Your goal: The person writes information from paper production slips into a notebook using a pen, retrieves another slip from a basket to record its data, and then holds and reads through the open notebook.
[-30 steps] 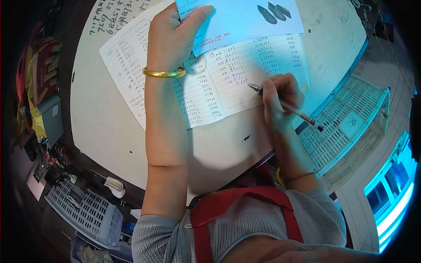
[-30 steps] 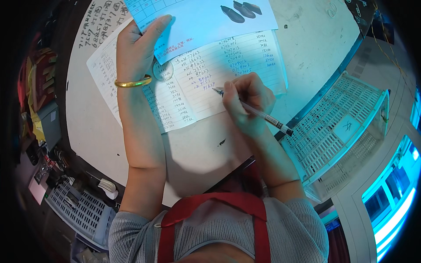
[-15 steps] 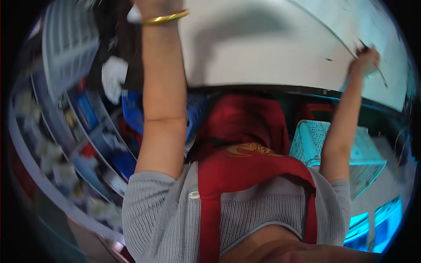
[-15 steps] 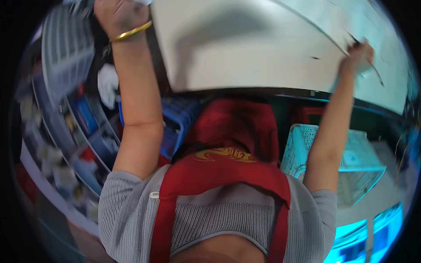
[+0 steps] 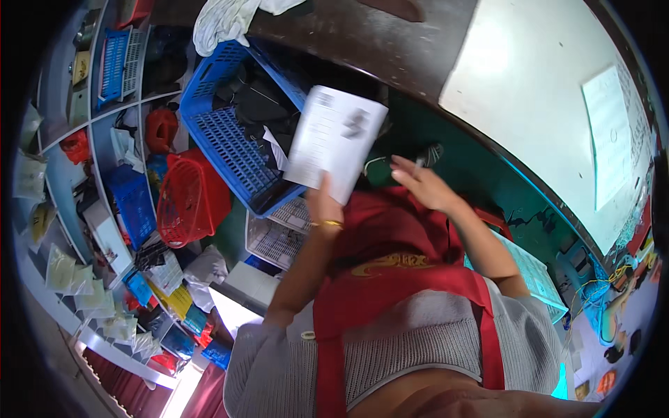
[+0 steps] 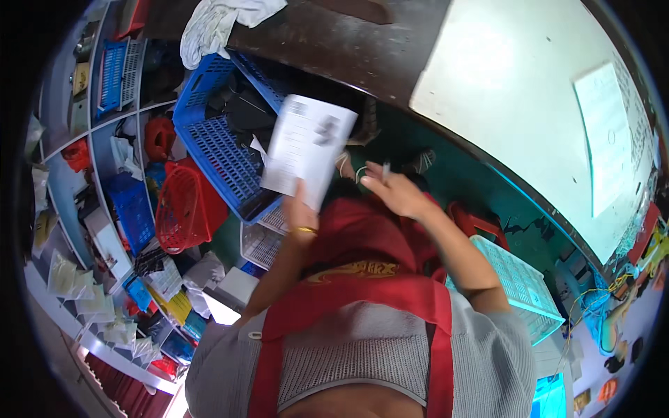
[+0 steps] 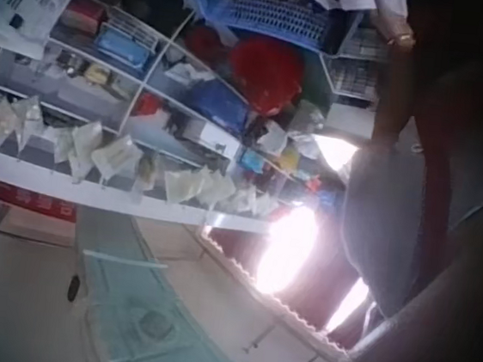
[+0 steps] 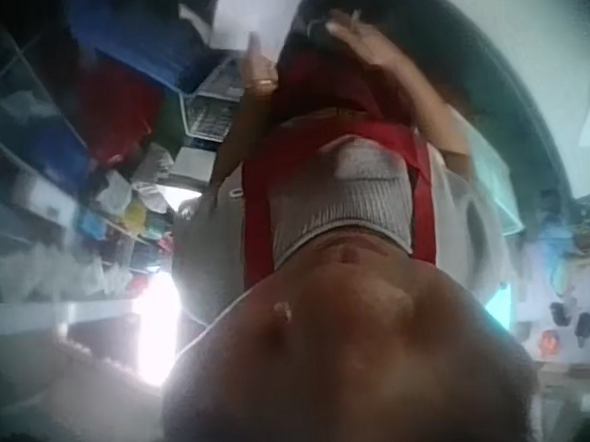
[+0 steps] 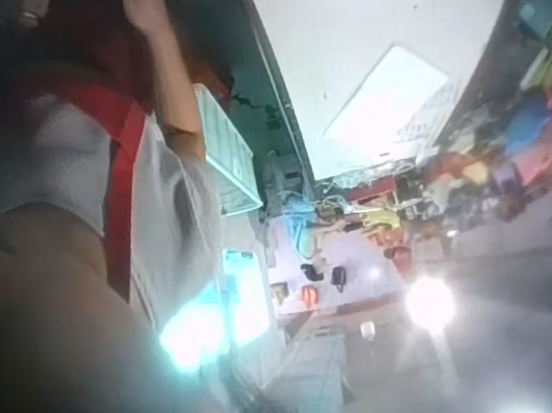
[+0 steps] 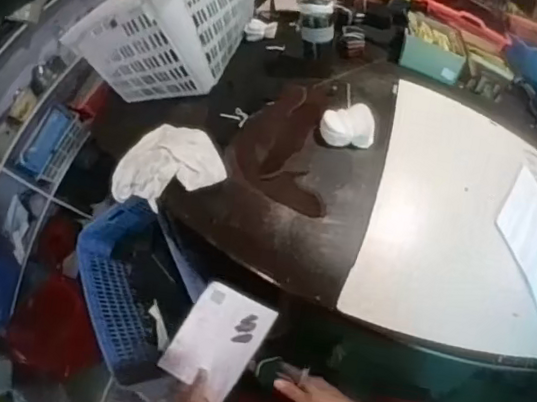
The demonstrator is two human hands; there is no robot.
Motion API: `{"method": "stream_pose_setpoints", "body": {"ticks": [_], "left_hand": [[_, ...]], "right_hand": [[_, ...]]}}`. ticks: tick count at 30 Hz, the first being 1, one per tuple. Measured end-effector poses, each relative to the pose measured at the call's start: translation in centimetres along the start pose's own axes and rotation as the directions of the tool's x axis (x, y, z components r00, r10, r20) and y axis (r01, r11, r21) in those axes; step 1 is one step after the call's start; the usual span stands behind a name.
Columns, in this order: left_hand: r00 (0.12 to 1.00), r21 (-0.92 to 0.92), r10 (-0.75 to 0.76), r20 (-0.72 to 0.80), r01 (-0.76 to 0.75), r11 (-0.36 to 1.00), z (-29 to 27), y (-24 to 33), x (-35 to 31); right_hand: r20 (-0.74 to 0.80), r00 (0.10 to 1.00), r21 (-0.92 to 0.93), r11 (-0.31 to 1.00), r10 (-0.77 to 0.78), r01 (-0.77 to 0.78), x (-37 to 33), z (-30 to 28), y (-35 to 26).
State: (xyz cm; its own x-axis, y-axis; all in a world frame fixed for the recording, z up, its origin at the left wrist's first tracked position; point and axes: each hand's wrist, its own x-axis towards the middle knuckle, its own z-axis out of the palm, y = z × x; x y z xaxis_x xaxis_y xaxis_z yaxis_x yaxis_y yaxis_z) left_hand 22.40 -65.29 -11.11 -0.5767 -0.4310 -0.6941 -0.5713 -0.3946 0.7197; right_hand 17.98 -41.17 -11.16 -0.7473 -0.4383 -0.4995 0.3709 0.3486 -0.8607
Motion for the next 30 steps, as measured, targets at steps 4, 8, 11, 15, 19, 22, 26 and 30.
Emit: {"method": "stream_pose_setpoints", "body": {"ticks": [4, 8, 11, 15, 19, 22, 26, 30], "left_hand": [[0.922, 0.175, -0.384, 0.051, 0.371, 0.912, -2.3, -8.4, 2.6], [0.917, 0.367, -0.082, 0.391, -0.074, 0.927, -9.4, -9.7, 5.6], [0.894, 0.627, -0.036, 0.447, -0.285, 0.725, -13.0, -1.0, 7.7], [0.873, 0.879, 0.486, -0.035, -0.204, 0.430, -23.9, 4.8, 14.2], [0.647, 0.982, 0.762, -0.022, -0.129, 0.138, -31.0, 8.5, 21.0], [0.822, 0.975, 0.545, -0.162, 0.050, 0.215, -35.9, 5.6, 23.2], [0.933, 0.876, 0.229, -0.279, 0.149, 0.459, -37.9, 3.9, 26.6], [0.971, 0.568, -0.150, -0.183, 0.229, 0.791, -36.1, 5.9, 25.0]], "right_hand": [[-0.135, 0.971, 0.246, 0.956, 0.199, -0.162, 8.3, 7.5, 7.5], [-0.546, 0.801, -0.070, 0.939, 0.245, -0.335, 15.8, 8.3, 11.3], [-0.648, 0.760, -0.443, 0.791, 0.044, -0.423, 23.9, 7.2, 23.3], [-0.573, 0.811, -0.483, 0.750, 0.119, -0.452, 32.3, 7.3, 27.1], [-0.509, 0.860, -0.795, 0.370, 0.020, -0.480, 35.2, 5.6, 37.5], [-0.463, 0.885, -0.817, 0.409, -0.046, -0.406, 35.5, 8.4, 37.4], [-0.567, 0.690, 0.056, 0.857, 0.450, -0.513, 37.2, 8.0, 34.6], [-0.536, 0.710, 0.204, 0.886, 0.457, -0.416, 37.9, 8.5, 34.4]]}}
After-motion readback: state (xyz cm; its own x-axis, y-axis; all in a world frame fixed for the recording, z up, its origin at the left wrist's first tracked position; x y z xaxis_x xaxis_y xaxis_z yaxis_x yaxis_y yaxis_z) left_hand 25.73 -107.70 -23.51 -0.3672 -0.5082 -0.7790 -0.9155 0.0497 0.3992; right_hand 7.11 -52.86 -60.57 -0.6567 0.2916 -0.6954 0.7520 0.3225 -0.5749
